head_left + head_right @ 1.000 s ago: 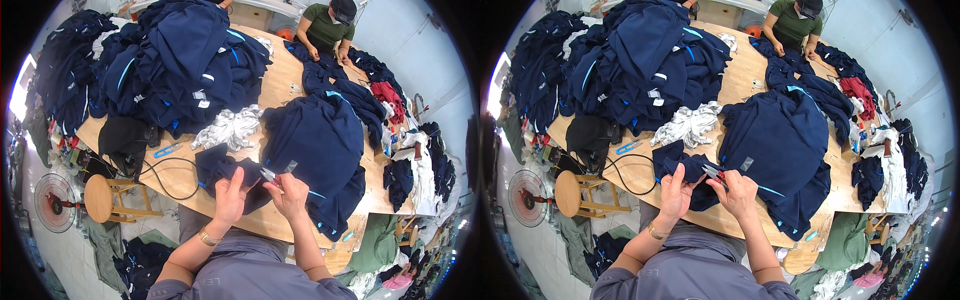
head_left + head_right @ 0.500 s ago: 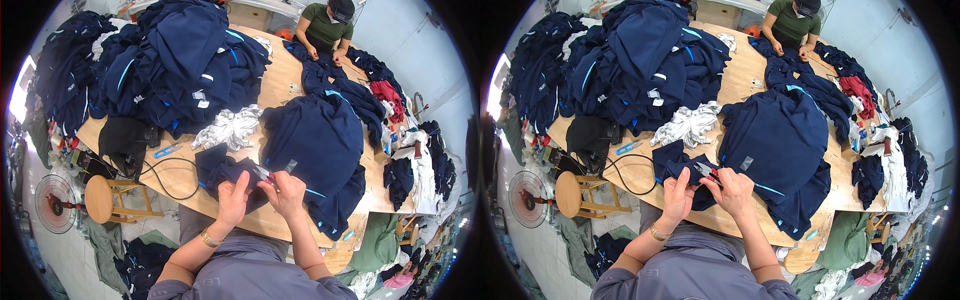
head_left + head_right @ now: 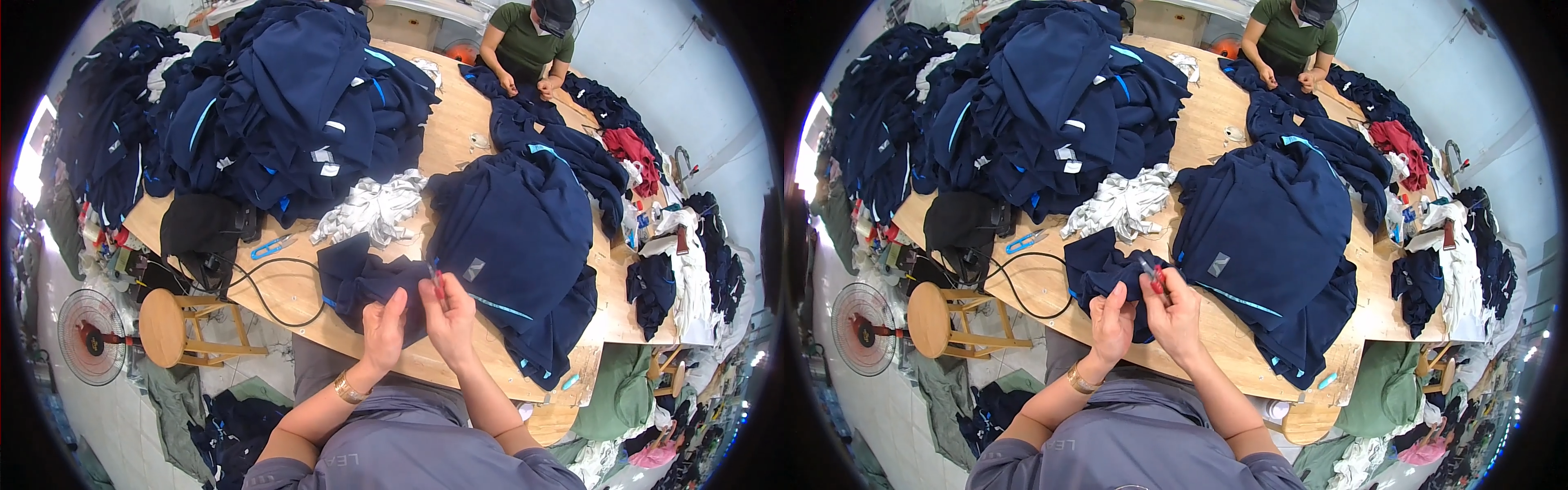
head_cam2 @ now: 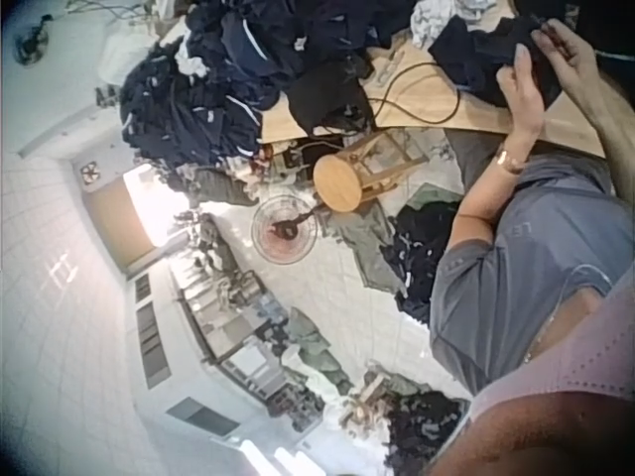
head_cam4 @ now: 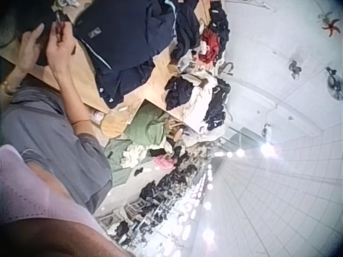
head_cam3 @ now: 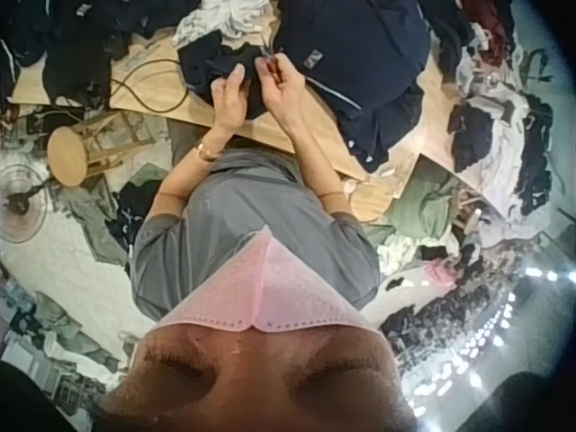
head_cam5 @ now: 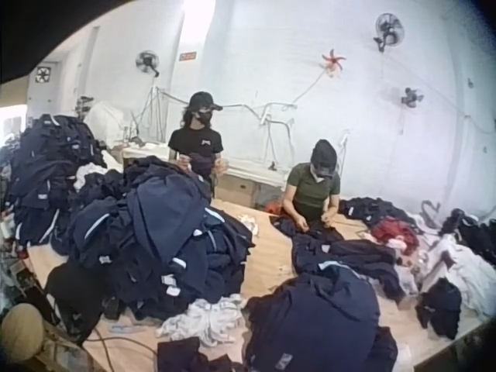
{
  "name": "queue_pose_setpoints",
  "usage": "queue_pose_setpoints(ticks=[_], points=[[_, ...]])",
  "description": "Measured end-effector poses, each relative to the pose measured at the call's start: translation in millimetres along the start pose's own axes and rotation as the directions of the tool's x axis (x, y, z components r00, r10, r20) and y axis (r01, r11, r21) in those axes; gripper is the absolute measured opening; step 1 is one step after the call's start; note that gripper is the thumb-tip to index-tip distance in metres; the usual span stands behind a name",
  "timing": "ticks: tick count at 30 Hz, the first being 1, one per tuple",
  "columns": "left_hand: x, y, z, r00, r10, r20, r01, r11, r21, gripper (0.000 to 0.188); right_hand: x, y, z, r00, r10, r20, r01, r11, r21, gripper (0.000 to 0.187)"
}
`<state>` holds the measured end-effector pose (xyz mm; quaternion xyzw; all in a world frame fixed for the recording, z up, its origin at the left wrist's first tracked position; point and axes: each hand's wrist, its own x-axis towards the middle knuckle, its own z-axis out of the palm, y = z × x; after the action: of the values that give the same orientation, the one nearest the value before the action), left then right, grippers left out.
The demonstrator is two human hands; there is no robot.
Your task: Trimming loose threads from navy blue garments using small nippers in a textile factory setting.
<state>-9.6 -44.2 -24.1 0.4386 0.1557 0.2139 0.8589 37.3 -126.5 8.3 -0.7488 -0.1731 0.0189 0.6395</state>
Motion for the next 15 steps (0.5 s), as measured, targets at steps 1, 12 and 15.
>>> queue_pose_setpoints(ticks=[1, 12, 15], points=[[0.8, 1.3, 0.0, 1.000, -0.005, -0.001, 0.005, 1.000, -0.018, 0.042, -3.5, -0.4, 0.1, 0.998, -0.042, 0.048, 0.042, 0.999, 0.002, 0.016], [15.9, 13.0, -11.3, 0.968, -0.172, 0.184, 0.242, 0.833, -0.497, 0.034, -24.1, -1.4, -17.0, 0.924, -0.231, 0.305, 0.260, 0.964, -0.060, 0.043], [14.3, 16.8, -7.6, 0.959, -0.224, 0.176, 0.283, 0.820, -0.498, 0.034, -6.9, 16.2, -21.9, 0.962, -0.254, 0.099, 0.272, 0.911, -0.310, 0.036]])
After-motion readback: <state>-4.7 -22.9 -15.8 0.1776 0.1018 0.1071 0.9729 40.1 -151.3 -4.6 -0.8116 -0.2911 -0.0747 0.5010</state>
